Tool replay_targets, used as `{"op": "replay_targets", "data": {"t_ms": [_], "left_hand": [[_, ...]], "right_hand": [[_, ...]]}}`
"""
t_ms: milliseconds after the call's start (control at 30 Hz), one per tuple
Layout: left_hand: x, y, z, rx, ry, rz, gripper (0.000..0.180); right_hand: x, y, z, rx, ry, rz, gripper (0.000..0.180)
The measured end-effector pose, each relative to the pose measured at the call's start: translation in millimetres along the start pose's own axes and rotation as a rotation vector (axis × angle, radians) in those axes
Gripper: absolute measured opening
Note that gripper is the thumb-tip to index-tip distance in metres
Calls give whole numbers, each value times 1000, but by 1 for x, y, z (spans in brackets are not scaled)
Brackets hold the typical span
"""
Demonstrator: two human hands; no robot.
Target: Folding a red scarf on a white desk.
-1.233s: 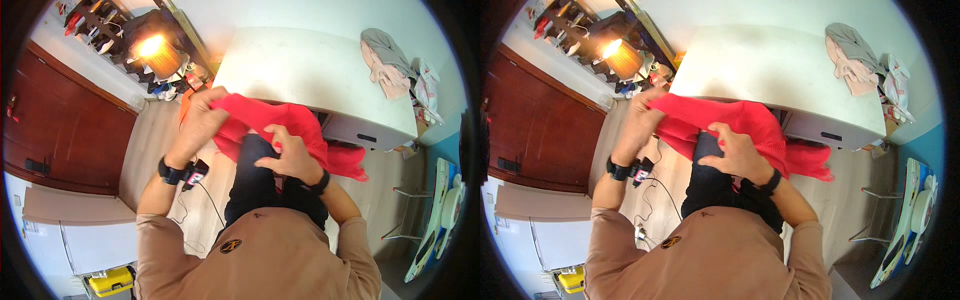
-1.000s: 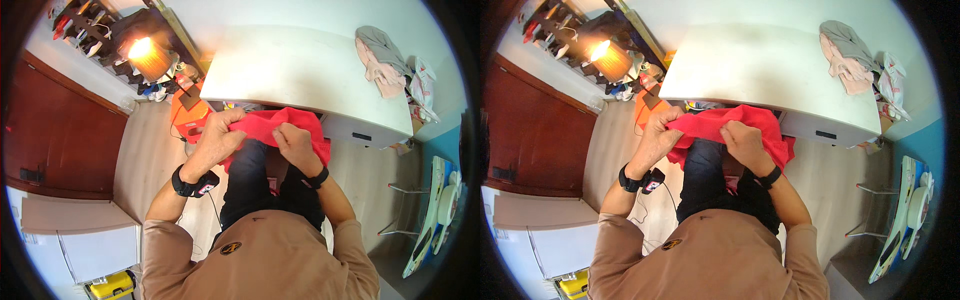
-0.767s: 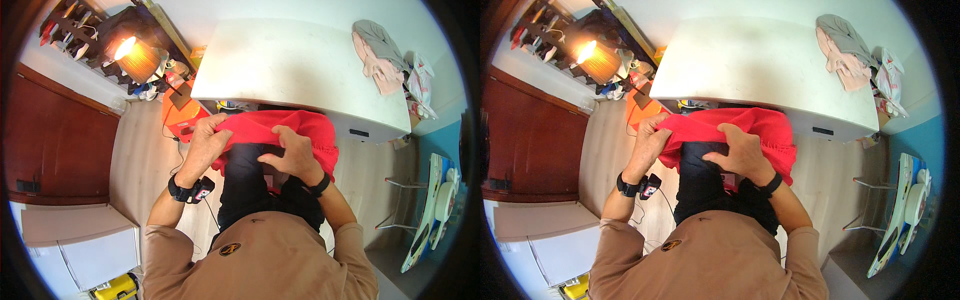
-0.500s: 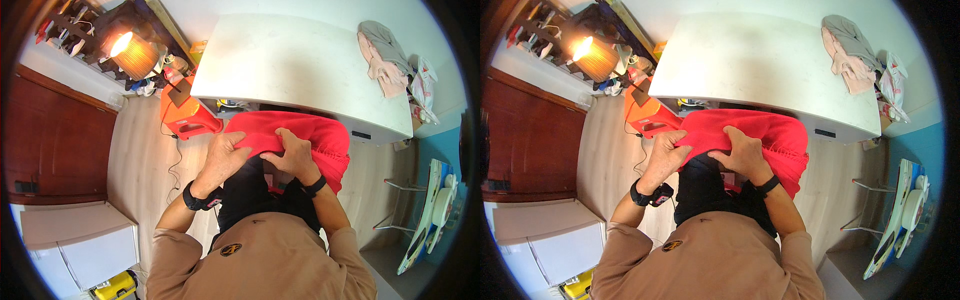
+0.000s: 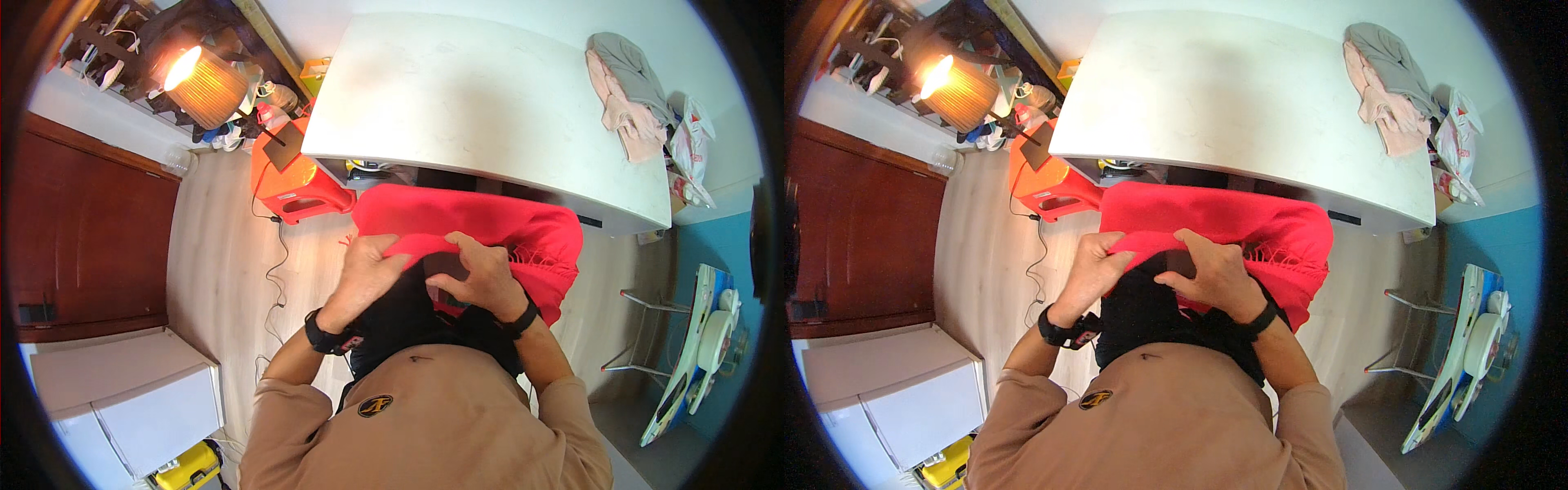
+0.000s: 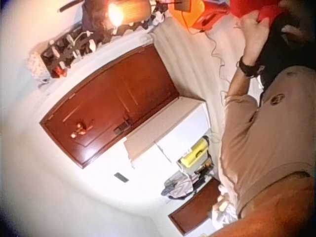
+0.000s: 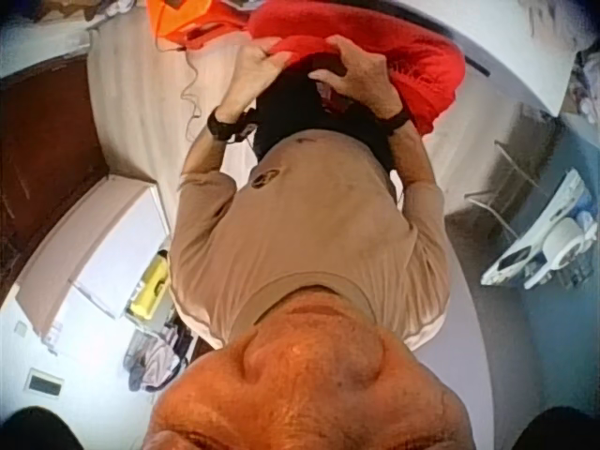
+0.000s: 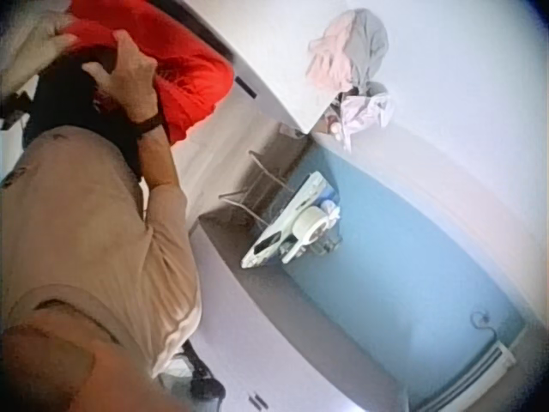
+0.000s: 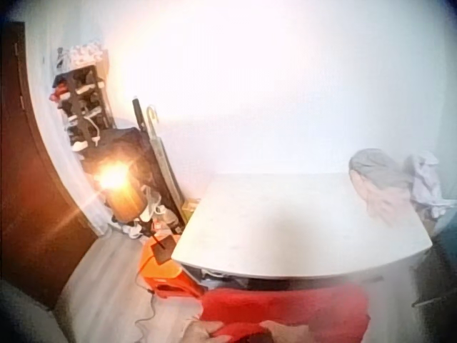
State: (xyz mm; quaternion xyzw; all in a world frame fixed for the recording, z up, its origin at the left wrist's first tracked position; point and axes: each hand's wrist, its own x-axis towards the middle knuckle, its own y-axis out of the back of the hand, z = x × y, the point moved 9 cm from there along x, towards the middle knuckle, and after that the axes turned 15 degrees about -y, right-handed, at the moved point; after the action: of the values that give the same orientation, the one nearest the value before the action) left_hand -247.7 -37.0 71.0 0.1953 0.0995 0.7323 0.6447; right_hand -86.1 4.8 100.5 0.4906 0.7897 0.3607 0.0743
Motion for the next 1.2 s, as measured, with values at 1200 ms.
{"op": "replay_targets", "data": {"t_ms": [1200], "left_hand": [[-85,146,-77,998,-61,236,7]], "right_hand": [[-157,99,35,-288,-151,-533,13]]}}
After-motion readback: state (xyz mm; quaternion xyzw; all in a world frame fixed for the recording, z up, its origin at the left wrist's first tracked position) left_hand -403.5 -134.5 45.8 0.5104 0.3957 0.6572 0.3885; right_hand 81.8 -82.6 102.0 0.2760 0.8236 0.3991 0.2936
